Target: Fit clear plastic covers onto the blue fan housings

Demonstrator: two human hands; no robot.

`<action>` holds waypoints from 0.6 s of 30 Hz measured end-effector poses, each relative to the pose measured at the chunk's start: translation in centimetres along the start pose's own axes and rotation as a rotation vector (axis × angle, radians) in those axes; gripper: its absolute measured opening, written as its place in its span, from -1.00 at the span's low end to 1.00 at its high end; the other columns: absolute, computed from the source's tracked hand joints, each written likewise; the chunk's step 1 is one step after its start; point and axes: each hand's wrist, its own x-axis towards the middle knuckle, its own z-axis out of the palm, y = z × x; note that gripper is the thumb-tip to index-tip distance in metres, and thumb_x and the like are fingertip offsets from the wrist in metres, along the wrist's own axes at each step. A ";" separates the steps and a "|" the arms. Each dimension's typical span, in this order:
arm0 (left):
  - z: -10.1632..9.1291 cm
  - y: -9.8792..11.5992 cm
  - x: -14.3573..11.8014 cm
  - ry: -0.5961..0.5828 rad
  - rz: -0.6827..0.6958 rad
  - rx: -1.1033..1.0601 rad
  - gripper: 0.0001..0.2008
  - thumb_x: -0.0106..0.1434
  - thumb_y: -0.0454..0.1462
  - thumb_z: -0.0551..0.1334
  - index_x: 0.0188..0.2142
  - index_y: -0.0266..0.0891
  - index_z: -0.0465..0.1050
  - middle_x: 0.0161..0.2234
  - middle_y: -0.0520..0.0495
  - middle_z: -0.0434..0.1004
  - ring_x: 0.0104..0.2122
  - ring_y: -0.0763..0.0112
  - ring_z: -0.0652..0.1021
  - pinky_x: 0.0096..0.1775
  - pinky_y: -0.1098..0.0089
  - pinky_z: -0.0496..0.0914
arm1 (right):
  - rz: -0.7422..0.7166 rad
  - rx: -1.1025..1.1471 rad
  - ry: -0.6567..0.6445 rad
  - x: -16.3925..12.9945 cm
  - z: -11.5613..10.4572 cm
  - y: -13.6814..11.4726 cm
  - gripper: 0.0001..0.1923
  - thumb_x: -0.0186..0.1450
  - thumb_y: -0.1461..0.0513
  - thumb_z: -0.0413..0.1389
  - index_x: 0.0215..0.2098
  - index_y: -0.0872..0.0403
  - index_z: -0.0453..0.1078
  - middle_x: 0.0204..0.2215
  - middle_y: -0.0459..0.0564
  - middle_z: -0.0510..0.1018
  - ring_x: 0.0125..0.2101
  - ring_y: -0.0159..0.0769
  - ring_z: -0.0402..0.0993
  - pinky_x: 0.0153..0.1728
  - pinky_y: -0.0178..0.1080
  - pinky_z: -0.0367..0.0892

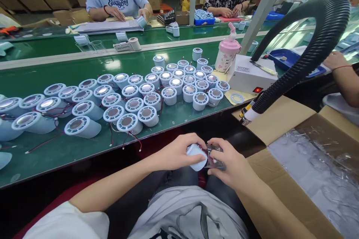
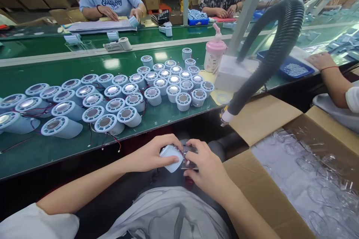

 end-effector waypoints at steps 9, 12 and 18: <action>1.0 -3.3 -0.2 0.090 0.288 0.065 -0.36 -0.10 -0.08 0.46 -0.02 -0.19 0.44 -0.06 -0.21 0.32 -0.07 0.18 0.42 -0.02 0.20 0.37 | 0.168 0.507 0.133 -0.7 0.0 -0.8 -0.64 0.37 0.14 -0.03 -0.52 0.09 0.38 -0.19 0.05 0.39 -0.23 -0.25 0.42 -0.31 -0.28 0.31; 0.8 -3.7 -0.1 -0.019 0.276 0.059 -0.31 -0.11 -0.11 0.47 0.05 -0.14 0.41 0.11 -0.24 0.27 0.08 0.09 0.36 0.10 0.14 0.27 | 0.232 0.596 0.174 -1.0 0.2 -0.4 -0.62 0.32 0.11 0.04 -0.59 0.10 0.39 -0.25 0.05 0.42 -0.31 -0.27 0.42 -0.44 -0.31 0.29; 0.9 -2.4 -0.2 -0.163 0.106 -0.103 -0.33 0.02 -0.21 0.41 0.14 -0.13 0.30 0.03 -0.16 0.42 -0.03 0.21 0.47 -0.11 0.35 0.42 | 0.311 0.884 0.228 -1.1 -0.2 0.5 -0.66 0.24 0.12 0.16 -0.64 0.08 0.44 -0.22 0.05 0.52 -0.25 -0.20 0.48 -0.31 -0.25 0.42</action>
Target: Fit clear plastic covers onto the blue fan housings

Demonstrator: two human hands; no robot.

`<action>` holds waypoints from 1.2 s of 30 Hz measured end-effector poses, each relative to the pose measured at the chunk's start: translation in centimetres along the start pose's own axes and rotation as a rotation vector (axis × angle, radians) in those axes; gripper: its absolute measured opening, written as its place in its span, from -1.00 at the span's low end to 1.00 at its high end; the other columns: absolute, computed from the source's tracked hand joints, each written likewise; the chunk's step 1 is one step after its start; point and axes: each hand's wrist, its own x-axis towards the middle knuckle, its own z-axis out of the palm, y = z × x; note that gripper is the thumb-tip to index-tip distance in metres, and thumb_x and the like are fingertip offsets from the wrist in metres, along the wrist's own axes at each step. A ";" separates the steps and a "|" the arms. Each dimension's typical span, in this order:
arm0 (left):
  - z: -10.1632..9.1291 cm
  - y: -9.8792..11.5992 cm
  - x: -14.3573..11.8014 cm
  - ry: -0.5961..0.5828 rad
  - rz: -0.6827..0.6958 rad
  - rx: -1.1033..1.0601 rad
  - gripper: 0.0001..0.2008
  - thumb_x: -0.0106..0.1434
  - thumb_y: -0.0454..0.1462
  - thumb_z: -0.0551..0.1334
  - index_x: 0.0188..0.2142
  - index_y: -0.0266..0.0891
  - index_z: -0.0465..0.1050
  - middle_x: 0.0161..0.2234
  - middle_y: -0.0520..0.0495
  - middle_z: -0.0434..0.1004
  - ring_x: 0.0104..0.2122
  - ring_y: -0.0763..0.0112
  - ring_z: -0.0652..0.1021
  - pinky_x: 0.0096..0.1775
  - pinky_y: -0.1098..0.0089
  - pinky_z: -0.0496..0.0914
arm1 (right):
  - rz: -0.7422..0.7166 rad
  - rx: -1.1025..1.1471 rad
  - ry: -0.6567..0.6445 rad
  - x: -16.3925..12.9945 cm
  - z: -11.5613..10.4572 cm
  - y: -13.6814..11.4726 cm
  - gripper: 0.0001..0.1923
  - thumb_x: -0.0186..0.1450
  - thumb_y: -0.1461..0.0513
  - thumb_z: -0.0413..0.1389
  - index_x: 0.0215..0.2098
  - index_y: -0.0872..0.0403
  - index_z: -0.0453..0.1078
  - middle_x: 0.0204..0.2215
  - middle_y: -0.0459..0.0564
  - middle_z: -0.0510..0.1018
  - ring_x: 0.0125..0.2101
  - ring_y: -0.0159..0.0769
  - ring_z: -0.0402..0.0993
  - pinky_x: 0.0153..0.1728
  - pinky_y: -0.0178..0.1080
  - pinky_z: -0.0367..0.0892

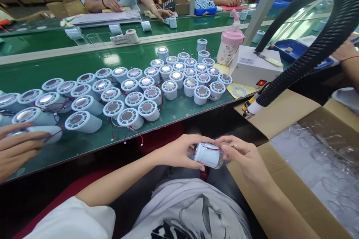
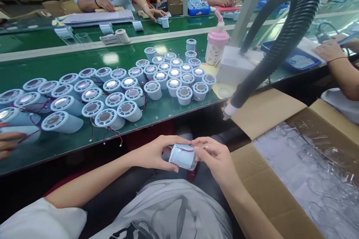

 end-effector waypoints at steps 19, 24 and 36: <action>0.1 1.1 -0.8 0.048 0.059 -0.125 -0.24 -0.02 -0.28 0.45 0.18 -0.08 0.26 0.10 -0.18 0.34 0.08 0.18 0.40 0.06 0.24 0.34 | -0.053 -0.083 -0.230 -1.7 -1.0 0.4 -0.57 0.22 0.24 0.24 0.02 -0.17 0.30 0.01 -0.11 0.40 -0.05 -0.30 0.42 -0.06 -0.27 0.43; 0.0 1.4 -0.9 0.027 0.075 -0.106 -0.23 0.00 -0.29 0.44 0.19 -0.08 0.24 0.12 -0.18 0.32 0.11 0.20 0.38 0.08 0.27 0.33 | 0.039 0.011 -0.246 -1.7 -0.9 0.1 -0.60 0.22 0.20 0.24 0.00 -0.12 0.29 -0.03 -0.07 0.38 -0.06 -0.26 0.38 -0.14 -0.29 0.43; -0.1 1.6 -0.7 0.022 0.146 -0.057 -0.23 -0.02 -0.31 0.44 0.19 -0.09 0.25 0.16 -0.20 0.31 0.15 0.18 0.33 0.12 0.27 0.29 | 0.205 0.263 -0.270 -1.4 -0.6 0.5 -0.63 0.24 0.07 0.19 -0.06 0.00 0.25 -0.28 -0.07 0.48 -0.34 -0.36 0.45 -0.36 -0.31 0.45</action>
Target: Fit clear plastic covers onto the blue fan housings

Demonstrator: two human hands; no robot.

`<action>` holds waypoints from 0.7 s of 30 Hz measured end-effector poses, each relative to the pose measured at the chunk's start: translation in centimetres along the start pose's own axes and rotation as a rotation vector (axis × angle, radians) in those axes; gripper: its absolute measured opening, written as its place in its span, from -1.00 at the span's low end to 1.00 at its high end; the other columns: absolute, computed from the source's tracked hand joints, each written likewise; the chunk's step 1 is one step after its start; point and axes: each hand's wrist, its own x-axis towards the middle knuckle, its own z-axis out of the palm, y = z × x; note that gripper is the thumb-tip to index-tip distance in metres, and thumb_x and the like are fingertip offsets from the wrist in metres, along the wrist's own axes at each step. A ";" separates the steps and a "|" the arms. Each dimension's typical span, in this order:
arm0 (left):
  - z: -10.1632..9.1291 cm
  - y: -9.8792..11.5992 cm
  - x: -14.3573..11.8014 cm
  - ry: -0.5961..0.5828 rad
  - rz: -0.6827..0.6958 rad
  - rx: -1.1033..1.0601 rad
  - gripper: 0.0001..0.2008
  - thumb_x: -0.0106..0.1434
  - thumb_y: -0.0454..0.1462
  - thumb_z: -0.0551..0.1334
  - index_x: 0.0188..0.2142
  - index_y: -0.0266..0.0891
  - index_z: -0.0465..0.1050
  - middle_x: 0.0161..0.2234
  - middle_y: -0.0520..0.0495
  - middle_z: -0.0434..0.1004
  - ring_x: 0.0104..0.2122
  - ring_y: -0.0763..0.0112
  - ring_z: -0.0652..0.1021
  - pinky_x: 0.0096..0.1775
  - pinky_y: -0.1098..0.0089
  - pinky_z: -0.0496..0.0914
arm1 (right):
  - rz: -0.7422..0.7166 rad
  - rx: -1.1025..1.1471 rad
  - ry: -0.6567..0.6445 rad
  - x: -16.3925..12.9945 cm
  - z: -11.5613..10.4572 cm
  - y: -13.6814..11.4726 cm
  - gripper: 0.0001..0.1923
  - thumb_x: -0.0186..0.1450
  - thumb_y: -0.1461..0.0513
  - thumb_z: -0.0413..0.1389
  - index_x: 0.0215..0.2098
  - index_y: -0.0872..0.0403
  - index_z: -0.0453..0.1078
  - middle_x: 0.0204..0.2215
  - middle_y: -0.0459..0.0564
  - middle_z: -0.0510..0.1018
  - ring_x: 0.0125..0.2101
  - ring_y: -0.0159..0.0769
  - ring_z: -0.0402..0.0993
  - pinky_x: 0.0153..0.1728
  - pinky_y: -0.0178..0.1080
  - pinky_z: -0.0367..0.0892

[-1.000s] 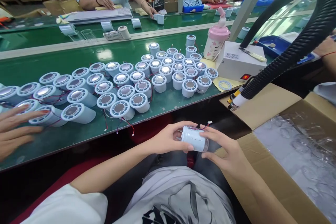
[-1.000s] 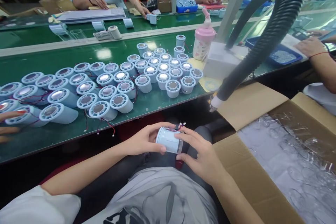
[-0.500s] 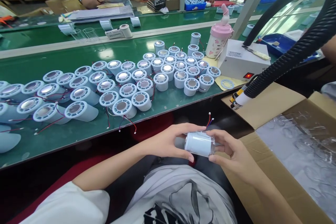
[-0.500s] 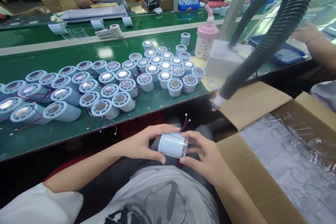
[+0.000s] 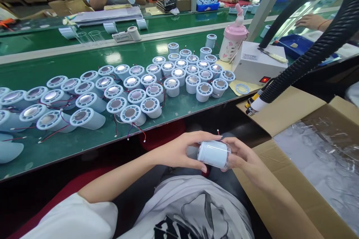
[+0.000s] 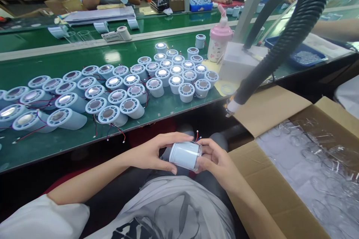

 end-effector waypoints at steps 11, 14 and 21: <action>0.3 0.1 0.0 -0.007 -0.070 -0.102 -0.27 0.02 -0.29 0.42 0.18 -0.07 0.26 0.15 -0.20 0.28 0.15 0.16 0.34 0.11 0.22 0.32 | 0.134 0.120 0.051 0.5 0.7 0.5 -0.56 0.24 -0.12 0.07 -0.23 0.07 0.23 -0.57 -0.12 0.51 -0.61 -0.38 0.50 -0.63 -0.42 0.38; 0.4 -0.1 0.0 -0.005 -0.073 -0.125 -0.27 0.03 -0.29 0.42 0.19 -0.07 0.26 0.18 -0.20 0.26 0.16 0.15 0.32 0.12 0.21 0.31 | 0.183 0.149 0.037 0.7 0.8 0.7 -0.51 0.22 -0.18 0.03 -0.28 0.07 0.23 -0.61 -0.11 0.51 -0.68 -0.41 0.46 -0.73 -0.48 0.29; 0.6 -0.5 -0.1 0.023 -0.025 -0.114 -0.24 -0.02 -0.32 0.44 0.17 -0.02 0.27 0.22 -0.18 0.20 0.21 0.12 0.25 0.12 0.19 0.31 | 0.399 0.280 -0.028 1.0 1.2 0.3 -0.34 0.22 -0.26 -0.08 -0.43 0.17 0.39 -0.68 -0.07 0.46 -0.78 -0.53 0.34 -0.81 -0.56 0.15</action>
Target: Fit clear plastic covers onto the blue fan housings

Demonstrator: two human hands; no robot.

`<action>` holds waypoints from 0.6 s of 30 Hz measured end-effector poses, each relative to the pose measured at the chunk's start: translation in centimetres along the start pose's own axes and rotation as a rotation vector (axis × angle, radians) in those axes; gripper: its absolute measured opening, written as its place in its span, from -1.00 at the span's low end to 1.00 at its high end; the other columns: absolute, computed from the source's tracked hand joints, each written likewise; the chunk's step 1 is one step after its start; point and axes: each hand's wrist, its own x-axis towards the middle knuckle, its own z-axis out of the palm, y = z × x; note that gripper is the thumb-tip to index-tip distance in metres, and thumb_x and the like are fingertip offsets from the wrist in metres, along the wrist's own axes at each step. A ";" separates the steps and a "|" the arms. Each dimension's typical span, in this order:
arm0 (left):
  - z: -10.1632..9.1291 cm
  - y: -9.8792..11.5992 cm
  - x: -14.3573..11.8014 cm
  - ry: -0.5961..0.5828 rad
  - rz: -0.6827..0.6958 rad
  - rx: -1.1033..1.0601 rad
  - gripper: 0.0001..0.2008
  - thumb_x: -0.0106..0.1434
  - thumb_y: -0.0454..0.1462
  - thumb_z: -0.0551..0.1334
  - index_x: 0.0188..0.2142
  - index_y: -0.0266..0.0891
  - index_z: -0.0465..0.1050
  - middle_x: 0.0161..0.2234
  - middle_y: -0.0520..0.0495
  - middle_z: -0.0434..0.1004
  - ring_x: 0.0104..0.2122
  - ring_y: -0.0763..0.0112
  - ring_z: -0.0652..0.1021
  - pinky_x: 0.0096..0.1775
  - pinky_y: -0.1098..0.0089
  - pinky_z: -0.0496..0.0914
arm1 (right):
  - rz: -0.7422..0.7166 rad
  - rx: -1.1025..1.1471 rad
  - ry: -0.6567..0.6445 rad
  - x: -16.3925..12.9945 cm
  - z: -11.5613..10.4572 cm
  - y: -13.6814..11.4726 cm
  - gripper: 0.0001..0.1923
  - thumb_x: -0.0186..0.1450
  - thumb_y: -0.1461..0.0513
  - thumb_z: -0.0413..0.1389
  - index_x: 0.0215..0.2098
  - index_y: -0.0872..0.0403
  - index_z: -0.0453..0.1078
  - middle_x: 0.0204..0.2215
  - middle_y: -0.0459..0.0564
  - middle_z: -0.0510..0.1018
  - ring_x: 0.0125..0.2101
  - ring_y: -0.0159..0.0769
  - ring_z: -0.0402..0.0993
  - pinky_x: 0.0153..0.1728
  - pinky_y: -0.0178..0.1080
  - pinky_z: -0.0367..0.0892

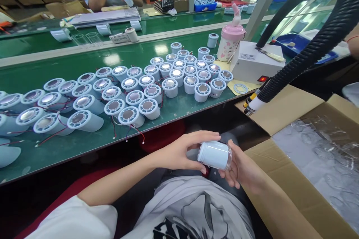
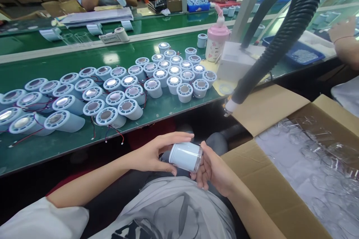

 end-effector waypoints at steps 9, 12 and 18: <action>0.7 1.1 -0.3 0.116 -0.221 -0.085 -0.34 0.09 -0.26 0.38 0.17 -0.12 0.23 0.03 -0.18 0.36 -0.04 0.23 0.48 -0.08 0.27 0.46 | -0.604 -0.449 0.171 -0.3 -1.2 1.0 -0.30 0.18 -0.20 0.08 0.12 0.03 0.19 -0.09 0.16 0.49 -0.25 -0.15 0.54 -0.39 -0.20 0.51; 0.6 1.2 -0.2 0.089 -0.314 -0.195 -0.32 0.12 -0.23 0.35 0.20 -0.12 0.17 -0.08 -0.14 0.44 -0.19 0.29 0.54 -0.19 0.28 0.50 | -1.049 -0.923 0.196 -0.5 -1.9 1.2 -0.31 0.21 0.18 0.24 0.23 -0.24 0.09 0.28 -0.02 0.10 0.20 -0.05 0.16 0.13 0.03 0.23; 0.2 1.4 -0.1 0.037 -0.195 -0.138 -0.31 0.07 -0.28 0.39 0.19 -0.09 0.24 0.10 -0.17 0.34 0.02 0.19 0.45 0.00 0.22 0.41 | -0.813 -0.657 0.117 -1.0 -1.6 1.4 -0.44 0.24 0.20 0.21 0.18 -0.21 0.22 0.11 -0.02 0.40 0.05 -0.11 0.39 0.01 -0.09 0.39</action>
